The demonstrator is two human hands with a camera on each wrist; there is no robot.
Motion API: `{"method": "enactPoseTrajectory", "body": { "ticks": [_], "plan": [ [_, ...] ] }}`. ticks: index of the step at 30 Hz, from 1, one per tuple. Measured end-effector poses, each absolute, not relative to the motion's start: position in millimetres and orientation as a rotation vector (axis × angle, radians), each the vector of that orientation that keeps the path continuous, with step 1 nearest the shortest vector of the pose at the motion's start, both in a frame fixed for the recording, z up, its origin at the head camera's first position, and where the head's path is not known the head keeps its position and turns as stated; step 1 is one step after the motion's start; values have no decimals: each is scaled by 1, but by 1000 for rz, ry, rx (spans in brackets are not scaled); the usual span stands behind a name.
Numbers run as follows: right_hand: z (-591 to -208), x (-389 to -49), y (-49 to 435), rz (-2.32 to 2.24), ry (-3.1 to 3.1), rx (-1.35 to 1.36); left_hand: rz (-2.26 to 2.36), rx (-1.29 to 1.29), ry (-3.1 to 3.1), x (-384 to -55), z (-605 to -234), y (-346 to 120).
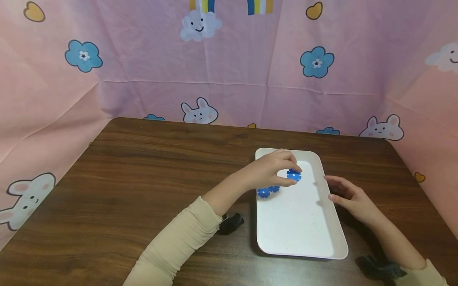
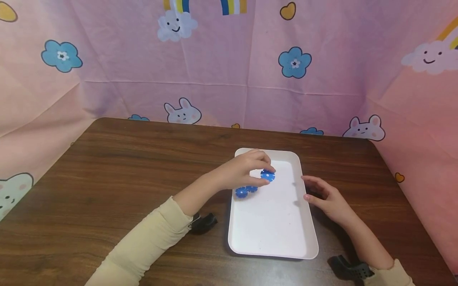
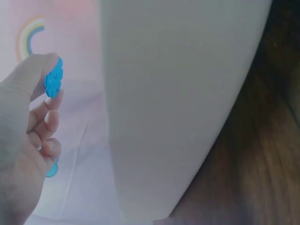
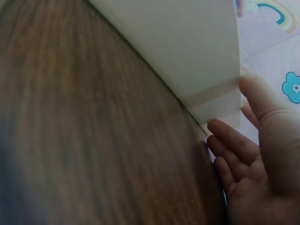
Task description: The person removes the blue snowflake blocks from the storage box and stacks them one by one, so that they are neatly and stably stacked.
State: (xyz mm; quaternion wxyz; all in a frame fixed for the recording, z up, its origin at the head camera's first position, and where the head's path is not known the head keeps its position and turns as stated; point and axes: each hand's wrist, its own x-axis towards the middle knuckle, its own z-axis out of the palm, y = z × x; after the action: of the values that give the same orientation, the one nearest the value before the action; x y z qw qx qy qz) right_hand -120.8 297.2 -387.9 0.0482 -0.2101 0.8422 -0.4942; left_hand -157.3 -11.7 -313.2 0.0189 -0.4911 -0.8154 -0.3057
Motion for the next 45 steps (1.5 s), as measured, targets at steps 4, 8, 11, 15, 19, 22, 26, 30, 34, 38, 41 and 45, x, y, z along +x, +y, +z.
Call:
{"method": "enactPoseTrajectory", "body": {
  "ticks": [4,8,11,15,19,22,26,30,34,38,41,45],
  "plan": [
    [-388,-121,297,-1525,2553,-652,-976,-1550,-2479,-152,-311,-17],
    [-388,-121,297,-1535,2545,-652,-988,-1575,-2447,-146,-309,-22],
    [-388,-121,296,-1555,2536,-679,-974,-1586,-2428,-143,-308,-26],
    [-388,-121,296,-1570,2535,-702,-961,-1581,-2416,-139,-306,-34],
    [-388,-122,296,-1577,2536,-720,-962,-1566,-2391,-135,-304,-44],
    [-388,-122,296,-1574,2538,-716,-973,-1561,-2372,-132,-304,-52],
    [-388,-121,297,-1559,2545,-695,-993,-1553,-2357,-130,-304,-60],
    [-388,-121,297,-1551,2547,-687,-1006,-1549,-2339,-127,-304,-69],
    [-387,-120,296,-1559,2539,-691,-1008,-1548,-2325,-125,-305,-77],
    [-386,-120,296,-1565,2533,-696,-1011,-1524,-2325,-123,-306,-85],
    [-387,-120,296,-1566,2534,-699,-1020,-1510,-2331,-122,-307,-92],
    [-388,-121,297,-1586,2518,-710,-1041,-1478,-2368,-123,-311,-101]
  ]
}}
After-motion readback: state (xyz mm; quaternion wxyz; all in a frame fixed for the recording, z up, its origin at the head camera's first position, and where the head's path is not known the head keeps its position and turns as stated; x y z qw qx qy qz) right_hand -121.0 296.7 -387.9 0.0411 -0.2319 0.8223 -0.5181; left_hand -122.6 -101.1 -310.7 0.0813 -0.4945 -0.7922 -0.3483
